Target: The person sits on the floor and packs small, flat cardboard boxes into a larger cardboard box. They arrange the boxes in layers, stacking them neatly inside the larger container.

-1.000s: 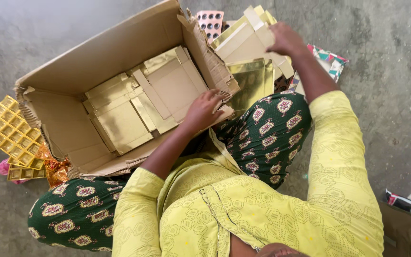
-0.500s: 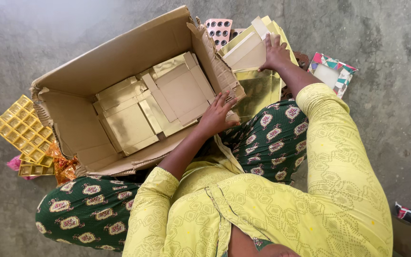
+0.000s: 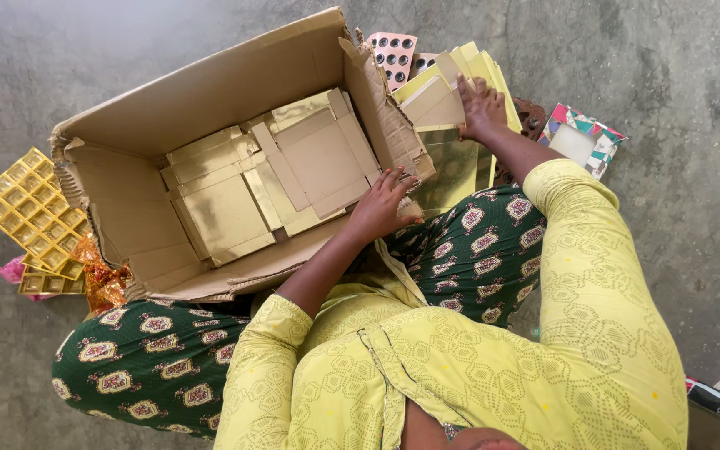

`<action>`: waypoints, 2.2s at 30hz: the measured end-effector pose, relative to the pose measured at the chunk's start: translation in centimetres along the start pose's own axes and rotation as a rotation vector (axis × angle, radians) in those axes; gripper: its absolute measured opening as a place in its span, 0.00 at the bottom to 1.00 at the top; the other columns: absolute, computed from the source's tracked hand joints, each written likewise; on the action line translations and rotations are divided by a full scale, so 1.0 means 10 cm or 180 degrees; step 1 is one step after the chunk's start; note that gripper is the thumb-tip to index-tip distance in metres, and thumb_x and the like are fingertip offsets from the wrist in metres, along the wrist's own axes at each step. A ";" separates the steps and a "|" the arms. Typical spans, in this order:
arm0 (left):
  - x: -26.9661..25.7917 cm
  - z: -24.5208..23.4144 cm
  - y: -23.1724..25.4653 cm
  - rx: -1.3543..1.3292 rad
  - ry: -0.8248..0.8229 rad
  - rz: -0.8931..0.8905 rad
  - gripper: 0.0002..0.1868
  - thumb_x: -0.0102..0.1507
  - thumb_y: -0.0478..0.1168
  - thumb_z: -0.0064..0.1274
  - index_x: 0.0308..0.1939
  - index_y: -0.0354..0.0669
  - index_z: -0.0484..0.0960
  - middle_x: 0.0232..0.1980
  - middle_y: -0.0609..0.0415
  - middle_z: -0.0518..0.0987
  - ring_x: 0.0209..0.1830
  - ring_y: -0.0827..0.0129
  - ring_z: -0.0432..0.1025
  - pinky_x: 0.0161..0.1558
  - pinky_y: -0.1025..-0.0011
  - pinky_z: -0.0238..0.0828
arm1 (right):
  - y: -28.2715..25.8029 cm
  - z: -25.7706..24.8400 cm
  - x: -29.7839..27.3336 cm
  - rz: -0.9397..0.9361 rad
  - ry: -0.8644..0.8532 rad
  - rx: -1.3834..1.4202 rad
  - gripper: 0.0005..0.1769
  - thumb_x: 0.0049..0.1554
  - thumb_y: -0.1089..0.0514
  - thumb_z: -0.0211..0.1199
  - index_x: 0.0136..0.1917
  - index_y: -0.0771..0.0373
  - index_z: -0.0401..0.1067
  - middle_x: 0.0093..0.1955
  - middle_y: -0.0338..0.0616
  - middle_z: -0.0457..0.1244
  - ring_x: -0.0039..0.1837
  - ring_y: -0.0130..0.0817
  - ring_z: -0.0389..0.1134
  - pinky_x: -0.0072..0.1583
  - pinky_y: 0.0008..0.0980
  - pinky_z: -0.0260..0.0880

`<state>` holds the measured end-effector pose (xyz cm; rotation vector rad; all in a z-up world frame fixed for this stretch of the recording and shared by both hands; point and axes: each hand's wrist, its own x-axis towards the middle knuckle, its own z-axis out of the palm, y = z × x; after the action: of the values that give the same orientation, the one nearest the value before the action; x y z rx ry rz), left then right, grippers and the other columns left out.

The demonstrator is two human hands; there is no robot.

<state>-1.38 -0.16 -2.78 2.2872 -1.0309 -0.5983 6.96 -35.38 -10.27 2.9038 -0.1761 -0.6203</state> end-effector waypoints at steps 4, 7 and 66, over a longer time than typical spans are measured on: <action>0.02 -0.01 0.00 -0.0076 -0.0017 -0.0020 0.52 0.54 0.66 0.66 0.75 0.54 0.62 0.81 0.44 0.53 0.80 0.45 0.50 0.74 0.51 0.55 | 0.09 0.07 0.13 0.0059 0.0133 0.0035 0.87 0.41 0.37 0.82 0.87 0.49 0.15 0.78 0.65 0.48 0.69 0.58 0.59 0.66 0.50 0.57; -0.01 -0.03 0.01 -0.0164 -0.0008 -0.0017 0.52 0.54 0.66 0.66 0.75 0.53 0.62 0.81 0.44 0.55 0.79 0.45 0.52 0.73 0.51 0.56 | 0.09 0.14 0.16 0.0146 0.0031 0.0260 0.84 0.42 0.42 0.83 0.88 0.48 0.19 0.73 0.60 0.58 0.70 0.54 0.62 0.68 0.51 0.58; -2.13 -1.66 -1.86 -0.4075 0.3446 -0.0838 0.13 0.63 0.42 0.65 0.39 0.43 0.76 0.34 0.55 0.81 0.28 0.75 0.70 0.29 0.74 0.73 | -2.39 -2.17 -0.85 -0.1377 0.0195 0.6758 0.15 0.56 0.72 0.69 0.57 0.67 0.75 0.55 0.47 0.72 0.55 0.34 0.75 0.59 0.35 0.78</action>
<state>5.43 31.67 1.23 1.1855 0.2217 0.0230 10.14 -7.72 8.16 5.1083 -0.3177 -0.3448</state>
